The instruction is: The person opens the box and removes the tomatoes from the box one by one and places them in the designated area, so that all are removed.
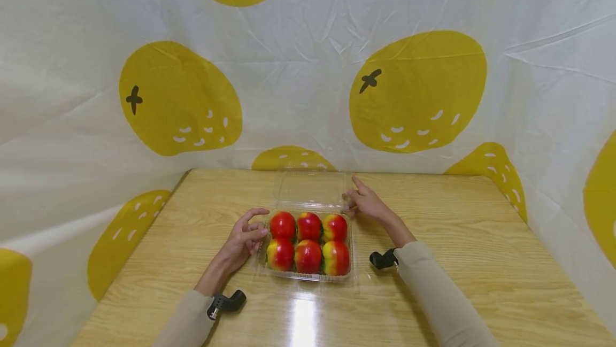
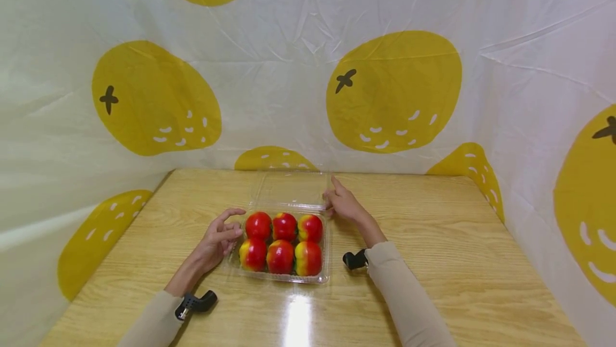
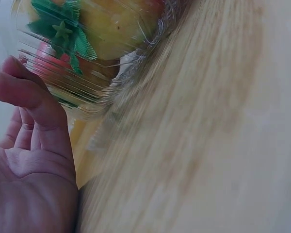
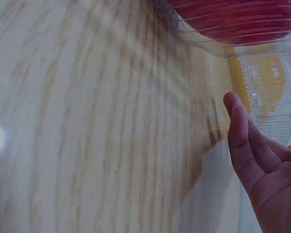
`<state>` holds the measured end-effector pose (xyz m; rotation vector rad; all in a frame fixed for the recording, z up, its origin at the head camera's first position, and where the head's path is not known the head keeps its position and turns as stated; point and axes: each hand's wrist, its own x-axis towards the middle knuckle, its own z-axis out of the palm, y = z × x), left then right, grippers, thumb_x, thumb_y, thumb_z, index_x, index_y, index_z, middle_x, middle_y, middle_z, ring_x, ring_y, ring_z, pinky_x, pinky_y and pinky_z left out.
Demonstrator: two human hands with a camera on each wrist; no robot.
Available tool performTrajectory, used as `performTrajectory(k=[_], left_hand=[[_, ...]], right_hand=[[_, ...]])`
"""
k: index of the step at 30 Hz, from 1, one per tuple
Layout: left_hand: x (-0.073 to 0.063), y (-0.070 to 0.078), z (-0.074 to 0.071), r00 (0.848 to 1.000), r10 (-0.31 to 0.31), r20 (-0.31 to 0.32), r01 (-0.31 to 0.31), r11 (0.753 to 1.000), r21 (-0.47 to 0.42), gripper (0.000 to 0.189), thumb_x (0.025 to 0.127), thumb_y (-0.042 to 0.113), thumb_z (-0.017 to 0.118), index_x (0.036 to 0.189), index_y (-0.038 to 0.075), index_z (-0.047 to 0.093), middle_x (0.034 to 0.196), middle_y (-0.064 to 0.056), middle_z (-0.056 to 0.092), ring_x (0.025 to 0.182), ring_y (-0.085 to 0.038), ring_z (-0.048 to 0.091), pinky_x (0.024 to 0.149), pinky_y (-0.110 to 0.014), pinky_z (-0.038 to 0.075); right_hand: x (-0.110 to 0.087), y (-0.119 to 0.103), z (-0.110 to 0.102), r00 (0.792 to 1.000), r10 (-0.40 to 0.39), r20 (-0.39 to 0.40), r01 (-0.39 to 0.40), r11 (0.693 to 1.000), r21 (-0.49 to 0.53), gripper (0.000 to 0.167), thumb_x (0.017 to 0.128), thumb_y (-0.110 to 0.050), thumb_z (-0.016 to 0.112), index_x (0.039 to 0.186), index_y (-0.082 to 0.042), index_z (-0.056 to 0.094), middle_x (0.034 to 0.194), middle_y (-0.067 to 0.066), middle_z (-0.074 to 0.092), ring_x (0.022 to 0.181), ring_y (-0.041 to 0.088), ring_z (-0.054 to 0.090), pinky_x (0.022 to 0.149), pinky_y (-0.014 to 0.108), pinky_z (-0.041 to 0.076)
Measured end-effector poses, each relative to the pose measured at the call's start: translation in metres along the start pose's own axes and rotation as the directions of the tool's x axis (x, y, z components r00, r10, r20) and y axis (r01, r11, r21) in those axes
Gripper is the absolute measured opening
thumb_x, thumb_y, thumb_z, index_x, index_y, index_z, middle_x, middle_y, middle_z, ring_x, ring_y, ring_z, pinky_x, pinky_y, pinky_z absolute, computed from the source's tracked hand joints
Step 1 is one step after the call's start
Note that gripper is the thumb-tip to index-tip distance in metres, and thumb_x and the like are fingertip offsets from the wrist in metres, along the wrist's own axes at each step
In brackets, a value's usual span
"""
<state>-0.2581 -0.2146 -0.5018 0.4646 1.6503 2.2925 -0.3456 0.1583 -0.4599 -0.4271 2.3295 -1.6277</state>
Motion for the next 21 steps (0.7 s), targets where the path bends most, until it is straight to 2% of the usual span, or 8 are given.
performTrajectory(k=[4, 11, 16, 21], left_hand=[[-0.0006, -0.0003, 0.0004, 1.0, -0.006, -0.02, 0.006, 1.0, 0.012, 0.053, 0.099, -0.001, 0.055, 0.147, -0.004, 0.032, 0.069, 0.005, 0.055, 0.048, -0.006, 0.05, 0.043, -0.015, 0.039], [0.0018, 0.0015, 0.0035, 0.997, -0.028, -0.07, 0.03, 0.999, 0.028, 0.038, 0.103, 0.006, 0.052, 0.14, 0.005, 0.042, 0.066, 0.006, 0.057, 0.046, -0.007, 0.05, 0.041, -0.017, 0.037], [0.0019, 0.0019, 0.0057, 0.995, -0.015, -0.101, 0.02, 0.999, 0.047, 0.033, 0.103, 0.005, 0.052, 0.135, 0.006, 0.046, 0.063, 0.006, 0.058, 0.044, -0.006, 0.051, 0.039, -0.017, 0.039], [0.0047, 0.0008, 0.0073, 0.991, 0.008, -0.13, -0.002, 0.999, 0.048, 0.027, 0.102, 0.002, 0.051, 0.129, 0.007, 0.05, 0.063, 0.006, 0.055, 0.045, -0.007, 0.047, 0.041, -0.017, 0.037]], right_hand=[[-0.0001, 0.0005, 0.0, 1.0, 0.005, 0.019, -0.005, 1.0, 0.01, 0.065, 0.112, -0.008, 0.032, 0.16, 0.009, -0.007, 0.139, 0.043, 0.05, 0.076, 0.006, 0.067, 0.078, 0.037, 0.063], [0.0014, 0.0051, -0.0016, 1.0, -0.021, 0.022, 0.021, 1.0, 0.012, 0.064, 0.111, -0.007, 0.033, 0.159, 0.012, -0.005, 0.138, 0.044, 0.051, 0.075, 0.007, 0.068, 0.073, 0.033, 0.063], [0.0028, 0.0068, -0.0008, 1.0, -0.024, -0.003, 0.024, 0.999, -0.021, 0.062, 0.111, -0.009, 0.036, 0.159, 0.013, 0.003, 0.136, 0.042, 0.054, 0.073, 0.01, 0.066, 0.071, 0.034, 0.062], [0.0014, 0.0072, -0.0003, 1.0, 0.0, -0.005, 0.0, 1.0, -0.008, 0.062, 0.112, -0.011, 0.037, 0.159, 0.013, 0.005, 0.137, 0.041, 0.054, 0.073, 0.009, 0.066, 0.07, 0.035, 0.062]])
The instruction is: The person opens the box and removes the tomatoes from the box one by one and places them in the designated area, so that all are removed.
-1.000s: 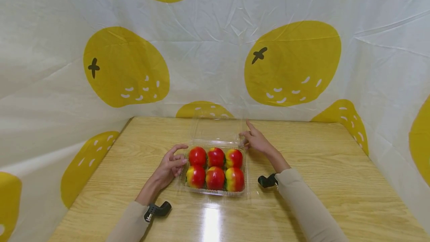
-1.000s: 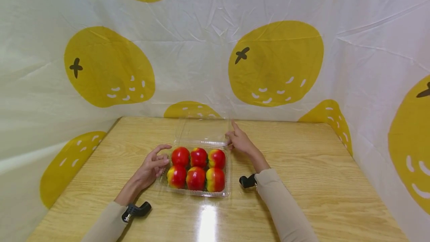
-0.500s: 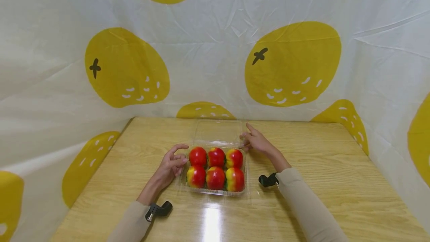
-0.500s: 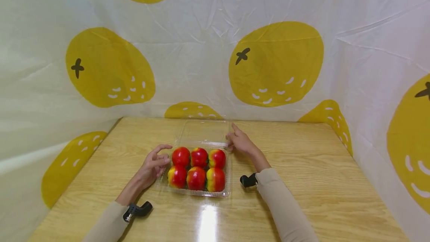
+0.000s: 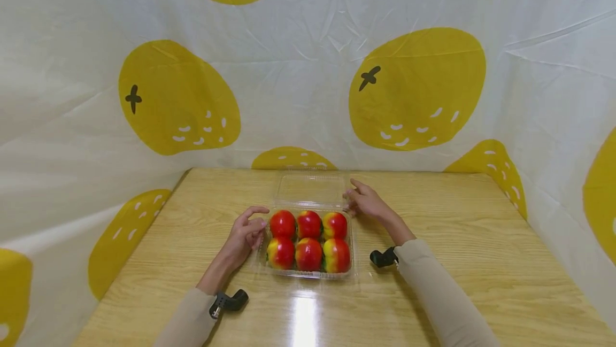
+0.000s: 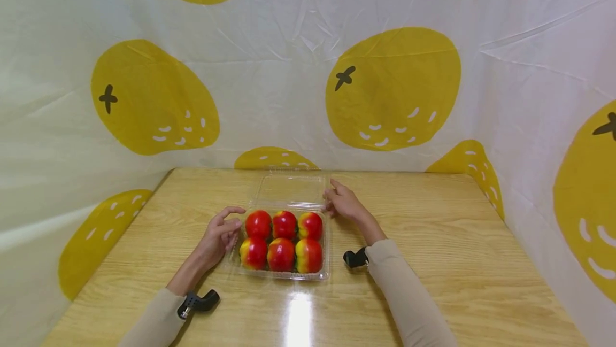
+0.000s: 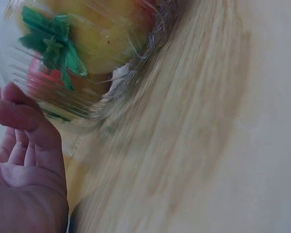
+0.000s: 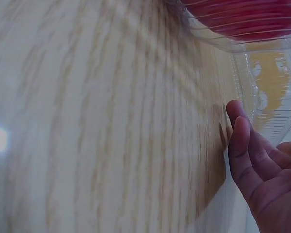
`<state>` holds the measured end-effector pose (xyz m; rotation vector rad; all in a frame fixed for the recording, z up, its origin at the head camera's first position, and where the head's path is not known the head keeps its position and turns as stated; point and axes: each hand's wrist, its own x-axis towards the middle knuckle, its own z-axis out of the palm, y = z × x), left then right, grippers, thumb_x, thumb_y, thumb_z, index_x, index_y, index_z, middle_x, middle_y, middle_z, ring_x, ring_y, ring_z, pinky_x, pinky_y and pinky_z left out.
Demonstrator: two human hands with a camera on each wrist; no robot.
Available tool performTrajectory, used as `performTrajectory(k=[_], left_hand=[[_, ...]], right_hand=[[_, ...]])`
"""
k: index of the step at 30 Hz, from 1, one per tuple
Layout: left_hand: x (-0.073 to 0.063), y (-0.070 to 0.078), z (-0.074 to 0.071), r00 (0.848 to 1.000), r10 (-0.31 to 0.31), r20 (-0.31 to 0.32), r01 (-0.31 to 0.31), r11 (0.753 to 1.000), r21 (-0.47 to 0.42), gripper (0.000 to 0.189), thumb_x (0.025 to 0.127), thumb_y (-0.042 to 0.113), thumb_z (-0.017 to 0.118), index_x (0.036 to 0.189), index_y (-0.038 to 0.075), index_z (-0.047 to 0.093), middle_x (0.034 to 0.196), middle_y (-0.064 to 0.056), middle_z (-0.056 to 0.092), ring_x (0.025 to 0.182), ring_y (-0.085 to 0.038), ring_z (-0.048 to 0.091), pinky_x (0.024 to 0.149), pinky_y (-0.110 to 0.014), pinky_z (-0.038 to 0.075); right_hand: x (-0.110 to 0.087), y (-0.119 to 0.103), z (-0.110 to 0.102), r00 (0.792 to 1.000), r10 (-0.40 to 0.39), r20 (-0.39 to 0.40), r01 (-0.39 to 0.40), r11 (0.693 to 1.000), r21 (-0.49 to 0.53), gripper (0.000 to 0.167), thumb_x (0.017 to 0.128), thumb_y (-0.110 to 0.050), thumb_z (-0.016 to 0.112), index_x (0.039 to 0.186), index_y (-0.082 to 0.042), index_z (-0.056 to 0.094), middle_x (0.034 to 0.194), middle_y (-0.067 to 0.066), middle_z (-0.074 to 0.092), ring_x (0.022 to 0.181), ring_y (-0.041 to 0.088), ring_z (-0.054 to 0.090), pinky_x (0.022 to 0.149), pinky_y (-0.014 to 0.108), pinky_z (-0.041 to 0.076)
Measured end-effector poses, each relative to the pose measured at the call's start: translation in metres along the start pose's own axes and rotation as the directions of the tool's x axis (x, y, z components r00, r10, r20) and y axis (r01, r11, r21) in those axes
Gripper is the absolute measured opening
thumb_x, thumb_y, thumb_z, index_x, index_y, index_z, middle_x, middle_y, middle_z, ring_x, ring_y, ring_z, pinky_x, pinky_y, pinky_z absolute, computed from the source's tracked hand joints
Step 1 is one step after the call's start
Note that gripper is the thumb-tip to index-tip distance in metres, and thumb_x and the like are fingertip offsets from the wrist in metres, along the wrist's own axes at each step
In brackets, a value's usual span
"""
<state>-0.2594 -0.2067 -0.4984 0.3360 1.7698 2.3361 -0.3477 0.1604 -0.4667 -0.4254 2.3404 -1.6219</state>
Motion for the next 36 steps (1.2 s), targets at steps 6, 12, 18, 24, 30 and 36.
performTrajectory(k=[6, 12, 18, 24, 30, 36], left_hand=[[0.004, -0.004, 0.004, 0.996, 0.046, -0.077, -0.05, 0.998, -0.04, 0.023, 0.096, -0.005, 0.053, 0.116, 0.006, 0.056, 0.064, 0.005, 0.056, 0.045, -0.006, 0.044, 0.042, -0.016, 0.034], [0.005, -0.008, 0.01, 0.989, 0.046, -0.143, -0.054, 0.997, -0.05, 0.022, 0.094, -0.005, 0.052, 0.109, 0.01, 0.058, 0.065, 0.004, 0.055, 0.045, -0.005, 0.043, 0.04, -0.016, 0.034], [0.005, -0.009, 0.009, 0.99, 0.068, -0.126, -0.073, 0.997, -0.037, 0.023, 0.097, -0.005, 0.049, 0.11, 0.011, 0.057, 0.067, 0.005, 0.058, 0.047, -0.005, 0.044, 0.041, -0.015, 0.034], [0.005, -0.008, 0.009, 0.991, 0.084, -0.106, -0.089, 0.995, -0.047, 0.024, 0.096, -0.006, 0.048, 0.113, 0.009, 0.056, 0.068, 0.006, 0.059, 0.048, -0.004, 0.045, 0.041, -0.015, 0.035], [0.003, -0.007, 0.007, 0.99, 0.105, -0.093, -0.108, 0.994, -0.027, 0.025, 0.098, -0.004, 0.048, 0.118, 0.006, 0.058, 0.068, 0.006, 0.058, 0.05, -0.005, 0.046, 0.043, -0.014, 0.037], [0.002, -0.008, 0.007, 0.99, 0.132, -0.047, -0.135, 0.99, -0.05, 0.027, 0.098, -0.004, 0.048, 0.121, 0.007, 0.058, 0.071, 0.006, 0.061, 0.054, -0.006, 0.047, 0.046, -0.013, 0.038]], right_hand=[[0.0, -0.001, 0.001, 0.999, 0.035, -0.007, -0.035, 0.999, 0.004, 0.062, 0.112, -0.013, 0.037, 0.16, 0.01, 0.006, 0.14, 0.04, 0.053, 0.078, 0.009, 0.071, 0.069, 0.032, 0.063], [-0.001, -0.005, 0.002, 0.997, 0.073, -0.02, -0.074, 0.997, -0.027, 0.064, 0.112, -0.018, 0.038, 0.161, 0.008, 0.006, 0.143, 0.039, 0.05, 0.092, 0.025, 0.074, 0.073, 0.034, 0.063], [-0.007, -0.018, -0.001, 0.997, 0.037, -0.07, -0.053, 0.969, -0.24, 0.063, 0.11, -0.026, 0.044, 0.16, 0.006, 0.02, 0.148, 0.035, 0.049, 0.114, 0.04, 0.067, 0.091, 0.046, 0.06], [-0.02, -0.043, -0.008, 0.987, -0.149, -0.053, 0.106, 0.871, -0.48, 0.052, 0.107, -0.021, 0.05, 0.149, 0.009, 0.042, 0.146, 0.034, 0.052, 0.126, 0.048, 0.06, 0.109, 0.061, 0.047], [-0.036, -0.073, -0.008, 0.968, -0.242, 0.067, 0.234, 0.768, -0.596, 0.042, 0.104, -0.018, 0.055, 0.139, 0.005, 0.056, 0.142, 0.026, 0.058, 0.12, 0.045, 0.064, 0.105, 0.059, 0.05], [-0.048, -0.099, -0.006, 0.955, -0.221, 0.196, 0.296, 0.708, -0.641, 0.039, 0.101, -0.02, 0.063, 0.135, 0.001, 0.061, 0.137, 0.021, 0.062, 0.117, 0.04, 0.067, 0.097, 0.053, 0.057]])
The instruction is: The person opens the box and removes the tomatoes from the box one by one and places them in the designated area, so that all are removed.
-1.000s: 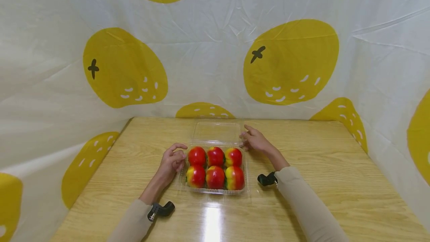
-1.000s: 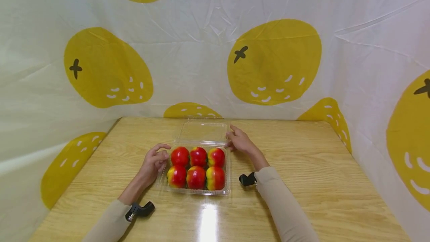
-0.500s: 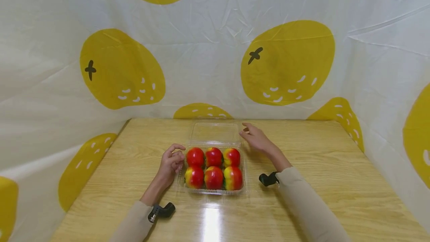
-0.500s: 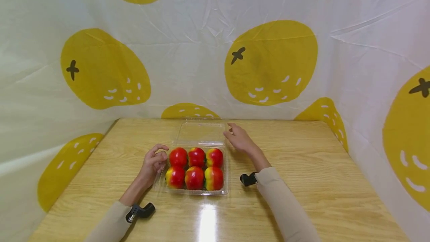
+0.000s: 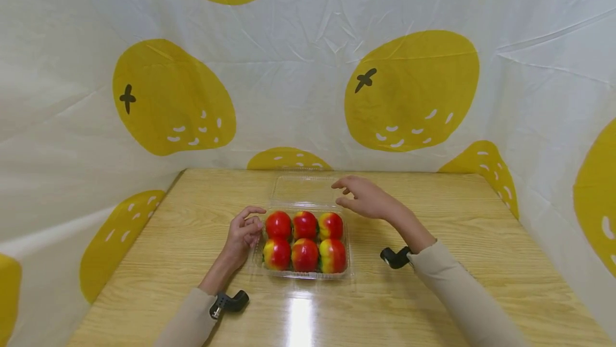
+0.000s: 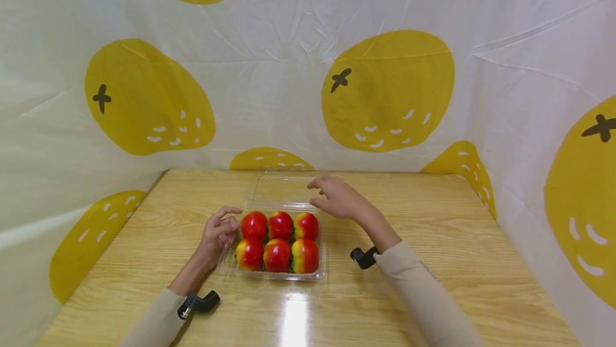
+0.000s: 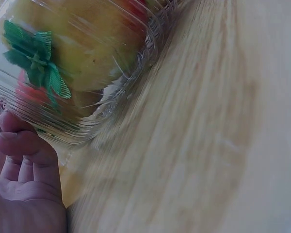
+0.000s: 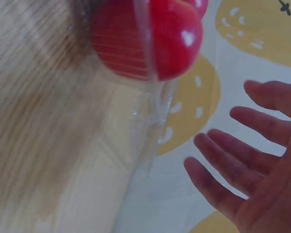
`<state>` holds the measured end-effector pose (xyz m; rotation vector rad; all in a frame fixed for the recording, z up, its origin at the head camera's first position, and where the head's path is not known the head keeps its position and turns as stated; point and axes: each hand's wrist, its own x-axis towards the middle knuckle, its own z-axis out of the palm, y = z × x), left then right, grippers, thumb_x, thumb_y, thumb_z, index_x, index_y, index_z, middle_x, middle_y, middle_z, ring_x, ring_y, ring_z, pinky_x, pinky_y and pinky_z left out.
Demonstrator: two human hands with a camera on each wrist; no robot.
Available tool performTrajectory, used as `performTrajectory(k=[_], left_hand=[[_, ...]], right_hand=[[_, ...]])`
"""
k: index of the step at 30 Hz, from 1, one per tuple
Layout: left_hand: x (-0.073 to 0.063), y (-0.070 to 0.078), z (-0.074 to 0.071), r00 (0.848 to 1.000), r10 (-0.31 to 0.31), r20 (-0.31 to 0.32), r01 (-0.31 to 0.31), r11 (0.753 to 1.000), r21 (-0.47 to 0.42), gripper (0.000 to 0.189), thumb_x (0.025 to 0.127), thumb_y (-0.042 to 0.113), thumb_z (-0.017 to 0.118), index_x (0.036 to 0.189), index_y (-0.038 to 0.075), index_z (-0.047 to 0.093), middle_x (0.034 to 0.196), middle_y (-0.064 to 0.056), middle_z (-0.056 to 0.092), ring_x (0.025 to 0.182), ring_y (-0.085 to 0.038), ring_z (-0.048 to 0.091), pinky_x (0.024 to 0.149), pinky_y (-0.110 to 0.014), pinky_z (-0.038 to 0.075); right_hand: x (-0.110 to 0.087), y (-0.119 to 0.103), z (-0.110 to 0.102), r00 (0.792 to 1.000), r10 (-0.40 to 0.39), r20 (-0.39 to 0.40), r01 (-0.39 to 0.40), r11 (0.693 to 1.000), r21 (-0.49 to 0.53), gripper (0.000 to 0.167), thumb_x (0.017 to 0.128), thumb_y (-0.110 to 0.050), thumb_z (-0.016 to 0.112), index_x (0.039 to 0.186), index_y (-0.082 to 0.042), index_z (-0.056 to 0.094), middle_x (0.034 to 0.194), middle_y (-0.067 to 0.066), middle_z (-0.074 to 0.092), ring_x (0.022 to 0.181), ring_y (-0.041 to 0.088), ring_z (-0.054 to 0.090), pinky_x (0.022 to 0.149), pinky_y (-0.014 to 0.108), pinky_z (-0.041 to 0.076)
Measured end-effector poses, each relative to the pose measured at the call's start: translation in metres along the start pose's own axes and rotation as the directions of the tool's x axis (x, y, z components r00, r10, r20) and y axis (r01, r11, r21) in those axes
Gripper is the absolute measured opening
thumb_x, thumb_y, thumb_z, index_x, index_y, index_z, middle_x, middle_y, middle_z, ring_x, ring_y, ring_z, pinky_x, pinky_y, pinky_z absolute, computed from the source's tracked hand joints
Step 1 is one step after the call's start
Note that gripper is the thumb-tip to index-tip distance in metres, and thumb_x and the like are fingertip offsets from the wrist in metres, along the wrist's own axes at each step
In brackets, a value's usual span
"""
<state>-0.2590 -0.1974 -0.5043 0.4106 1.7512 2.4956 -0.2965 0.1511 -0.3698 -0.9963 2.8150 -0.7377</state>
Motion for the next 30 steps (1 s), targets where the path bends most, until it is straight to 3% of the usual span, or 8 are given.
performTrajectory(k=[6, 13, 30], left_hand=[[0.0, -0.001, 0.0, 1.0, 0.017, 0.023, -0.016, 0.999, -0.029, 0.032, 0.095, -0.008, 0.049, 0.122, 0.006, 0.058, 0.073, 0.005, 0.062, 0.056, -0.006, 0.049, 0.046, -0.013, 0.039], [0.0, -0.001, 0.0, 1.0, 0.005, 0.004, -0.005, 1.0, -0.022, 0.034, 0.094, -0.01, 0.049, 0.122, 0.007, 0.059, 0.071, 0.006, 0.062, 0.055, -0.004, 0.05, 0.047, -0.013, 0.039], [0.0, -0.002, -0.002, 1.0, 0.002, 0.015, -0.002, 1.0, 0.008, 0.032, 0.096, -0.007, 0.05, 0.127, -0.001, 0.053, 0.069, 0.006, 0.061, 0.053, -0.006, 0.046, 0.047, -0.014, 0.037]], right_hand=[[0.0, -0.013, -0.001, 0.993, -0.047, 0.108, 0.047, 0.999, 0.0, 0.04, 0.097, -0.018, 0.068, 0.132, 0.001, 0.063, 0.13, 0.019, 0.067, 0.111, 0.036, 0.07, 0.094, 0.047, 0.06], [0.002, -0.02, 0.008, 0.977, -0.018, 0.213, 0.022, 1.0, -0.016, 0.042, 0.093, -0.02, 0.074, 0.129, -0.001, 0.066, 0.125, 0.017, 0.069, 0.11, 0.032, 0.069, 0.094, 0.043, 0.059], [0.007, -0.027, 0.021, 0.975, 0.014, 0.22, 0.003, 0.997, -0.079, 0.042, 0.084, -0.021, 0.085, 0.12, -0.006, 0.07, 0.111, 0.009, 0.067, 0.098, 0.024, 0.064, 0.091, 0.04, 0.057]])
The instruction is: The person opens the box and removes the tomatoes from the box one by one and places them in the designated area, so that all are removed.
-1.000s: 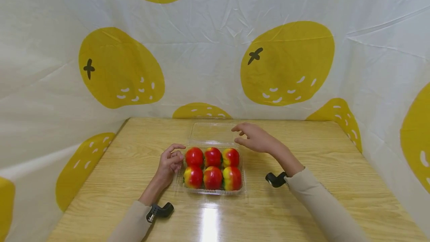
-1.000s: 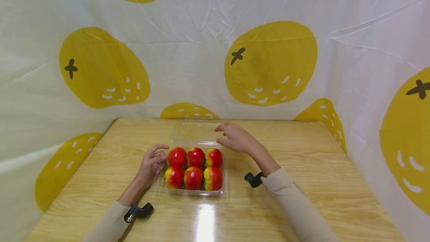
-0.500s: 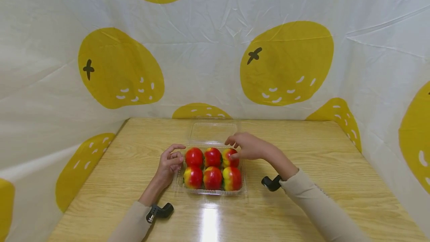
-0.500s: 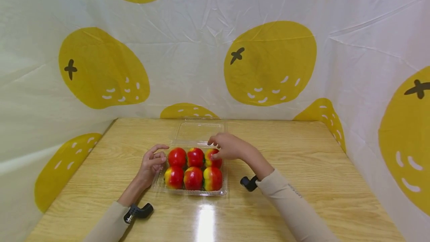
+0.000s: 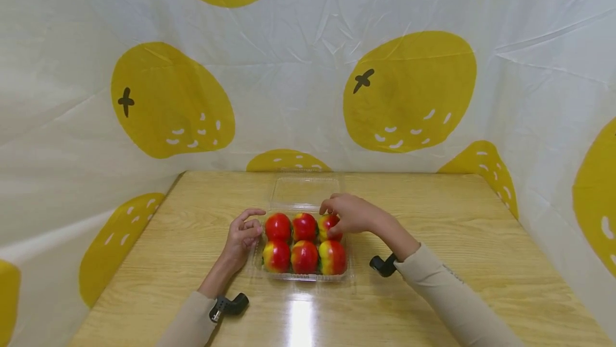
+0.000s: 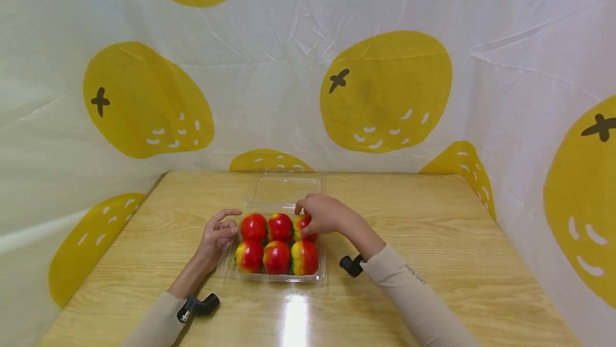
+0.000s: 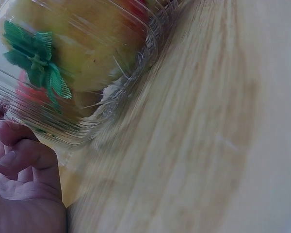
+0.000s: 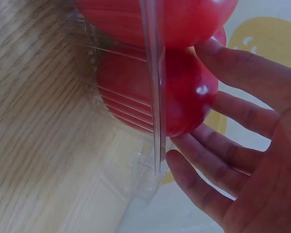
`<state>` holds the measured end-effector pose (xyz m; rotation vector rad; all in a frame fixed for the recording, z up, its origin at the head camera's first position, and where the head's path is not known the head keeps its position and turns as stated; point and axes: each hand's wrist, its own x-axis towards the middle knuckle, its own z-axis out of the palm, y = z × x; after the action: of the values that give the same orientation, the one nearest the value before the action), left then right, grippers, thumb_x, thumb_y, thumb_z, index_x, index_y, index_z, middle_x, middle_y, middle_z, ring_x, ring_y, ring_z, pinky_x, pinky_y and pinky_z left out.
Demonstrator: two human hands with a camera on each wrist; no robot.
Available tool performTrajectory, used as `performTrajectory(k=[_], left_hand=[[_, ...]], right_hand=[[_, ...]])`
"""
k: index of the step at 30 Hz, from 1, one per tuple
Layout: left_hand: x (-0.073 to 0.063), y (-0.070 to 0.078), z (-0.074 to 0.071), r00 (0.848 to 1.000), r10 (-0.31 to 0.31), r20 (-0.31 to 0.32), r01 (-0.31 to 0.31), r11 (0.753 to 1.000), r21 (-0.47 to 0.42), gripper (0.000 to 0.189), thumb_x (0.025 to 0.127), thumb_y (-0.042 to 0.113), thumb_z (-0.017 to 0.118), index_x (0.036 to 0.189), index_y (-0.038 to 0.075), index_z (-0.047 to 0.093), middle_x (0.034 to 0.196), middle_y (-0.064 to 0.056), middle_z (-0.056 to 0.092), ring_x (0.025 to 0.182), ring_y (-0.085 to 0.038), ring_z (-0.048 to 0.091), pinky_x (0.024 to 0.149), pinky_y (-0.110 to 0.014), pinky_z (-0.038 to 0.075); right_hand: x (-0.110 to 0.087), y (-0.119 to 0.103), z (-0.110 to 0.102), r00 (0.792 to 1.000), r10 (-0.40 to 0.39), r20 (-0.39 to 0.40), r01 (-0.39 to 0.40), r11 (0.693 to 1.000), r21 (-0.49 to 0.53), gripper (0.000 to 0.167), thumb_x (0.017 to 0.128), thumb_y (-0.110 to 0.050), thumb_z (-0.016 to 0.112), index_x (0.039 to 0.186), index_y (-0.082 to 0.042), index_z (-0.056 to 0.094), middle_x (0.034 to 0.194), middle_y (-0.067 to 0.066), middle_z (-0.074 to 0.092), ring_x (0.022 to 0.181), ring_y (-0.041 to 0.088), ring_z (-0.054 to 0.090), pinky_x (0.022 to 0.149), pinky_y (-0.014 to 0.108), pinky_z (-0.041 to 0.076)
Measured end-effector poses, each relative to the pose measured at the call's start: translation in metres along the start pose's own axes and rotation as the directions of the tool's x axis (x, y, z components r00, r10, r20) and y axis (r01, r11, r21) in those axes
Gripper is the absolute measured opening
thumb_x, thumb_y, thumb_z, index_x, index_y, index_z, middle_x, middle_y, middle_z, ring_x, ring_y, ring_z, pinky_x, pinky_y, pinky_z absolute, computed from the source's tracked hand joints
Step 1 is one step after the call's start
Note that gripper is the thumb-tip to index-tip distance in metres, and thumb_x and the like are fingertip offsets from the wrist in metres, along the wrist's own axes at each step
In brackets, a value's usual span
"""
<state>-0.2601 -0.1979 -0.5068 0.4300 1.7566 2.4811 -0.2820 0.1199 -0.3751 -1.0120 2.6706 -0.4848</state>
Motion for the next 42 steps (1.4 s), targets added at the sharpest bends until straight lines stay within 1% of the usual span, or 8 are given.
performTrajectory(k=[4, 8, 12, 19, 25, 33, 38, 42], left_hand=[[0.0002, -0.0001, 0.0013, 1.0, 0.009, 0.006, -0.009, 1.0, 0.001, 0.033, 0.095, -0.007, 0.05, 0.127, -0.001, 0.053, 0.068, 0.005, 0.059, 0.052, -0.005, 0.046, 0.045, -0.015, 0.034], [0.0, -0.0009, 0.0019, 1.0, 0.007, -0.003, -0.007, 1.0, -0.019, 0.034, 0.093, -0.009, 0.051, 0.126, 0.001, 0.055, 0.065, 0.006, 0.058, 0.05, -0.005, 0.043, 0.042, -0.018, 0.027], [0.0001, -0.0008, 0.0021, 1.0, 0.005, -0.002, -0.005, 0.999, -0.04, 0.036, 0.092, -0.011, 0.05, 0.126, 0.001, 0.054, 0.064, 0.007, 0.058, 0.049, -0.004, 0.041, 0.042, -0.021, 0.021], [0.0004, -0.0001, 0.0032, 1.0, 0.0, -0.012, 0.0, 0.999, -0.037, 0.037, 0.091, -0.011, 0.05, 0.125, 0.001, 0.054, 0.064, 0.006, 0.057, 0.047, -0.003, 0.043, 0.041, -0.021, 0.021], [-0.0014, 0.0002, 0.0047, 1.0, -0.003, -0.008, 0.003, 0.999, -0.046, 0.037, 0.091, -0.01, 0.052, 0.126, 0.001, 0.054, 0.063, 0.006, 0.056, 0.048, -0.005, 0.04, 0.043, -0.028, 0.014], [-0.0017, 0.0005, 0.004, 1.0, 0.007, -0.004, -0.007, 0.999, -0.043, 0.036, 0.093, -0.01, 0.05, 0.126, 0.003, 0.054, 0.064, 0.006, 0.056, 0.048, -0.004, 0.041, 0.043, -0.026, 0.016], [-0.0014, 0.0016, 0.0035, 1.0, -0.001, -0.014, 0.0, 0.999, -0.034, 0.036, 0.092, -0.009, 0.051, 0.126, 0.003, 0.054, 0.063, 0.006, 0.056, 0.048, -0.003, 0.043, 0.042, -0.025, 0.018], [-0.001, 0.0006, 0.0025, 1.0, 0.0, -0.015, -0.001, 0.999, -0.032, 0.036, 0.092, -0.01, 0.051, 0.126, 0.004, 0.055, 0.063, 0.006, 0.056, 0.048, -0.004, 0.043, 0.042, -0.024, 0.018]], right_hand=[[0.0014, 0.0003, 0.0016, 1.0, 0.001, -0.002, -0.001, 0.999, -0.033, 0.04, 0.083, -0.022, 0.086, 0.117, -0.007, 0.071, 0.104, 0.007, 0.066, 0.091, 0.02, 0.061, 0.086, 0.038, 0.056], [0.0025, 0.0008, 0.0044, 1.0, 0.005, -0.014, -0.005, 0.999, -0.054, 0.04, 0.082, -0.022, 0.086, 0.116, -0.009, 0.071, 0.103, 0.006, 0.064, 0.088, 0.018, 0.058, 0.082, 0.036, 0.055], [0.0032, 0.0012, 0.0072, 1.0, 0.021, -0.016, -0.022, 0.998, -0.053, 0.04, 0.081, -0.021, 0.086, 0.117, -0.012, 0.071, 0.104, 0.005, 0.062, 0.087, 0.018, 0.056, 0.081, 0.035, 0.053], [0.0037, 0.0039, 0.0093, 1.0, 0.022, -0.014, -0.023, 0.999, -0.024, 0.048, 0.079, -0.019, 0.085, 0.123, -0.009, 0.068, 0.108, 0.007, 0.062, 0.086, 0.018, 0.054, 0.076, 0.034, 0.052], [0.0029, 0.0043, 0.0096, 1.0, 0.011, 0.0, -0.011, 1.0, -0.016, 0.053, 0.078, -0.02, 0.084, 0.127, -0.011, 0.065, 0.111, 0.007, 0.061, 0.086, 0.018, 0.053, 0.075, 0.033, 0.051], [0.0028, 0.0045, 0.0074, 1.0, -0.011, 0.005, 0.012, 1.0, -0.014, 0.058, 0.076, -0.02, 0.084, 0.129, -0.008, 0.064, 0.112, 0.008, 0.06, 0.087, 0.017, 0.052, 0.077, 0.031, 0.051], [0.0027, 0.0054, 0.0069, 1.0, -0.022, -0.01, 0.022, 1.0, -0.001, 0.059, 0.075, -0.018, 0.084, 0.129, -0.006, 0.065, 0.108, 0.007, 0.057, 0.087, 0.017, 0.05, 0.076, 0.029, 0.048], [0.0016, 0.0052, 0.0054, 1.0, -0.022, -0.017, 0.023, 1.0, 0.009, 0.061, 0.075, -0.017, 0.083, 0.131, -0.003, 0.065, 0.109, 0.008, 0.057, 0.088, 0.017, 0.05, 0.077, 0.028, 0.047]])
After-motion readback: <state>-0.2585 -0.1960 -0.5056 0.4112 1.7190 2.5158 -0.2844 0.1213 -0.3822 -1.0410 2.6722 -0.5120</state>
